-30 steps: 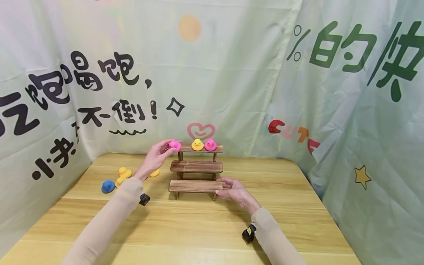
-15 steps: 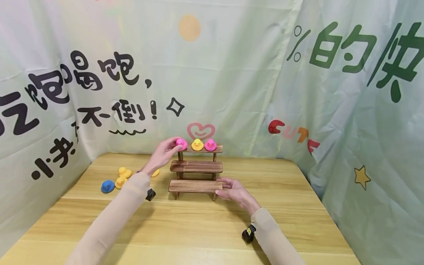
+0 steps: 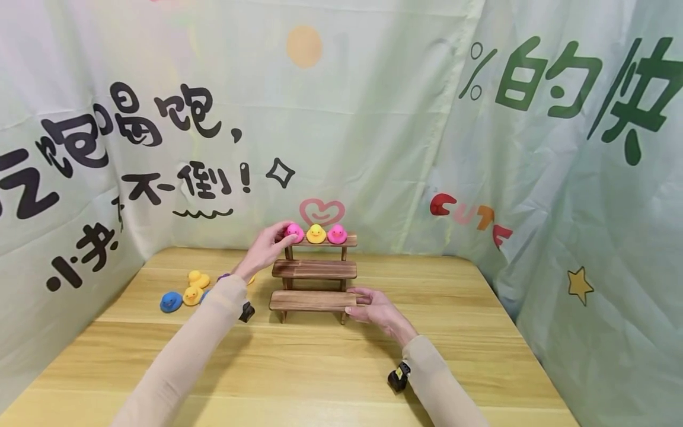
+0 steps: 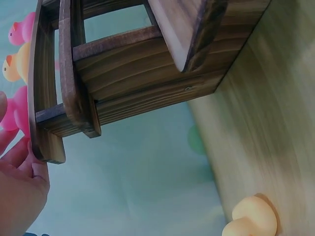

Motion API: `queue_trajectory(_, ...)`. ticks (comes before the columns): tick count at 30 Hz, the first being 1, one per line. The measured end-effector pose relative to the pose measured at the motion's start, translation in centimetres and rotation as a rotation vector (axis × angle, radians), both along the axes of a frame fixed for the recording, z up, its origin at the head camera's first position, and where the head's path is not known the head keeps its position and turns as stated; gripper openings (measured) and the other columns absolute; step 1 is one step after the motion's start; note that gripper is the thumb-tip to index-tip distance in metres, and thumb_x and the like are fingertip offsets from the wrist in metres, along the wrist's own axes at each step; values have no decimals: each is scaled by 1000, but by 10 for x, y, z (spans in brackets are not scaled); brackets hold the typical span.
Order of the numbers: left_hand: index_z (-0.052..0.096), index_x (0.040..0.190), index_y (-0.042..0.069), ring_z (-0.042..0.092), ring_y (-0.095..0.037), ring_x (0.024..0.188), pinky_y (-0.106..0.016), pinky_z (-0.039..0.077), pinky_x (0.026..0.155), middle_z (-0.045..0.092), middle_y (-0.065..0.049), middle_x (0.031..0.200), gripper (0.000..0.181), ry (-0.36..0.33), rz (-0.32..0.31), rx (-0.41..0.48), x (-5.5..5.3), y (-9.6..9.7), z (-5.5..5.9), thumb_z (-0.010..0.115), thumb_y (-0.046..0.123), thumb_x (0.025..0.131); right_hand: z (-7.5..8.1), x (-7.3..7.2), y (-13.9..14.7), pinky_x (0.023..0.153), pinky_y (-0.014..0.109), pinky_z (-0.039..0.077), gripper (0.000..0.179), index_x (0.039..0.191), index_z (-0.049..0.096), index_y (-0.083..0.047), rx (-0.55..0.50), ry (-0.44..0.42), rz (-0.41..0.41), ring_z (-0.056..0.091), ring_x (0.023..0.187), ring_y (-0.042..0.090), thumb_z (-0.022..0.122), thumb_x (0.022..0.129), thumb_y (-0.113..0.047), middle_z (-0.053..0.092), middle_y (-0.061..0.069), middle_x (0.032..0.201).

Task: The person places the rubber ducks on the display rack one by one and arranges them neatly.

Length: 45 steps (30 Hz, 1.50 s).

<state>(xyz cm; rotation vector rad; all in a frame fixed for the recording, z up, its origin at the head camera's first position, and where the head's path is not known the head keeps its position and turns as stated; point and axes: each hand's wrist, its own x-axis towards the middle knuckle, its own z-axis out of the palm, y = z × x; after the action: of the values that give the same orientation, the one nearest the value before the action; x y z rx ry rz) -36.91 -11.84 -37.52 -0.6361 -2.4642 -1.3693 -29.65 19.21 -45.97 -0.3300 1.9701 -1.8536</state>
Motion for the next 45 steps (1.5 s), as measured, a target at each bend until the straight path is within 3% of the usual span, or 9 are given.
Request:
queue_trajectory(20,58,132,24,56,-18,91,-36,47,85,65,-2,106,35,62,46,-101,-1,2,0,54,38,100,-2,-4,2,93,32,54,65,148,31,7,-3,10,16,66,100,17,64,92,1,46,31,137)
queue_trajectory(27,57,133,23,58,-22,97,-40,48,88,65,-3,109,39,27,48,-82,0,2,0,53,43,100,-1,-2,2,93,32,54,65,148,31,8,-10,4,11,66,100,18,63,92,2,47,31,136)
queue_trajectory(33,47,145,14,54,-24,125,-46,42,107,58,-7,138,58,-33,61,-12,1,0,-1,48,51,100,-1,-1,1,94,34,54,64,148,31,8,-3,2,3,66,100,17,63,92,2,48,30,134)
queue_trajectory(40,51,140,4,54,-26,125,-43,41,108,58,-12,137,54,-57,66,150,2,-4,-1,53,41,100,-2,-1,0,97,38,52,64,148,31,8,-19,3,9,66,103,18,63,92,3,48,32,136)
queue_trajectory(45,55,136,5,58,-26,119,-43,45,104,62,-13,131,48,-59,91,240,4,-7,0,56,37,100,-3,-2,0,97,39,52,64,148,31,8,-23,3,6,66,103,19,62,92,3,49,31,135)
